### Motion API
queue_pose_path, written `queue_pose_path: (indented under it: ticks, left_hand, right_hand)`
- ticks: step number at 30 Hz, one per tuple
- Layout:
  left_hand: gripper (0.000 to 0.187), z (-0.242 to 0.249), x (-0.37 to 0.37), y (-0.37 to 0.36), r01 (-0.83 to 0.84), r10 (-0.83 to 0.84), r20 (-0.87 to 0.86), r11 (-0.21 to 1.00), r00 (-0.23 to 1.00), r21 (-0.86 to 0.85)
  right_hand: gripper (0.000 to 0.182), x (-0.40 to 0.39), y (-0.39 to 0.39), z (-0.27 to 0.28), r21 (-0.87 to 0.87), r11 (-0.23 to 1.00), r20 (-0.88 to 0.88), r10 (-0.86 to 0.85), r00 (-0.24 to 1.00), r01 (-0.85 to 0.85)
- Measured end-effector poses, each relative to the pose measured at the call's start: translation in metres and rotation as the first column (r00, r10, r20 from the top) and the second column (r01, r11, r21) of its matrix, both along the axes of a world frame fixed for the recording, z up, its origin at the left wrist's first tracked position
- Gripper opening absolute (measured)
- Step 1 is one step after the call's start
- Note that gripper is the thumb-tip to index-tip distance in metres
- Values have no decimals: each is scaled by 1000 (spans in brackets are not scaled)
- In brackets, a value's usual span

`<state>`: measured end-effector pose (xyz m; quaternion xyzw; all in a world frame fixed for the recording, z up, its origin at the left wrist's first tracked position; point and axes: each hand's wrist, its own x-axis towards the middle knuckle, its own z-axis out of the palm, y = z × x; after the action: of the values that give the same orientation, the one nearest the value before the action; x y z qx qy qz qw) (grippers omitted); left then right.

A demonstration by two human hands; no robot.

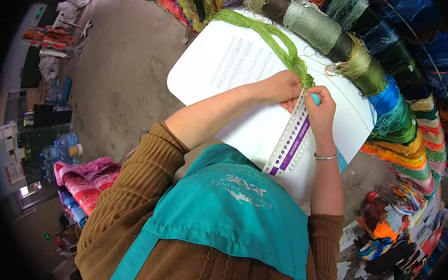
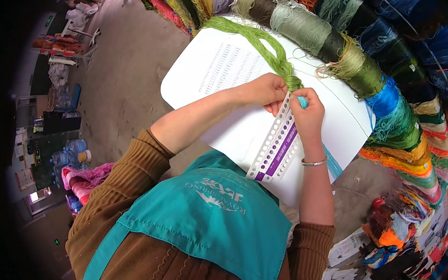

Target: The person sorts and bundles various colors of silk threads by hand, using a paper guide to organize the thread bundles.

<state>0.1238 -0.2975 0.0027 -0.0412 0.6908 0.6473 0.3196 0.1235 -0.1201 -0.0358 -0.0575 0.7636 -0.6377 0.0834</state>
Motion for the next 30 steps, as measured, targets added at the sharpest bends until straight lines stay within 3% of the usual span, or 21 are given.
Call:
queue_pose_path:
  ticks: [1, 3, 8, 13, 18, 24, 27, 30]
  left_hand:
    - [17, 0, 0, 1, -11, 11, -13, 1000, 1000, -5]
    - [15, 2, 2, -5, 28, -66, -162, 974, 985, -224]
    - [18, 3, 9, -36, -30, -216, -339, 805, 916, -592]
    - [23, -9, 19, -55, -69, 52, -94, 980, 994, -187]
    - [24, 4, 19, -52, -295, 259, 247, 947, 934, 123]
    - [19, -17, 24, -46, -279, 272, 116, 959, 955, 48]
    - [15, -20, 25, -45, -311, 292, 154, 944, 944, 115]
    - [15, -14, 27, -42, -319, 258, 249, 913, 934, 253]
  right_hand:
    - [9, 0, -2, -1, -40, 999, 5, 8, 1000, -7]
    - [11, 1, -6, -4, -119, 993, 17, 22, 1000, -20]
    - [14, 1, -6, 3, 235, 965, 20, 118, 993, -120]
    - [13, 3, -11, 8, 370, 923, -57, 135, 989, -105]
    - [13, 3, -9, 6, 391, 915, -83, 137, 987, -94]
    - [14, 2, -9, -5, 325, 943, -94, 110, 990, -73]
    - [16, 2, -10, 0, 353, 932, -73, 115, 991, -82]
    - [22, 5, -16, 16, 550, 830, -70, 148, 986, -86]
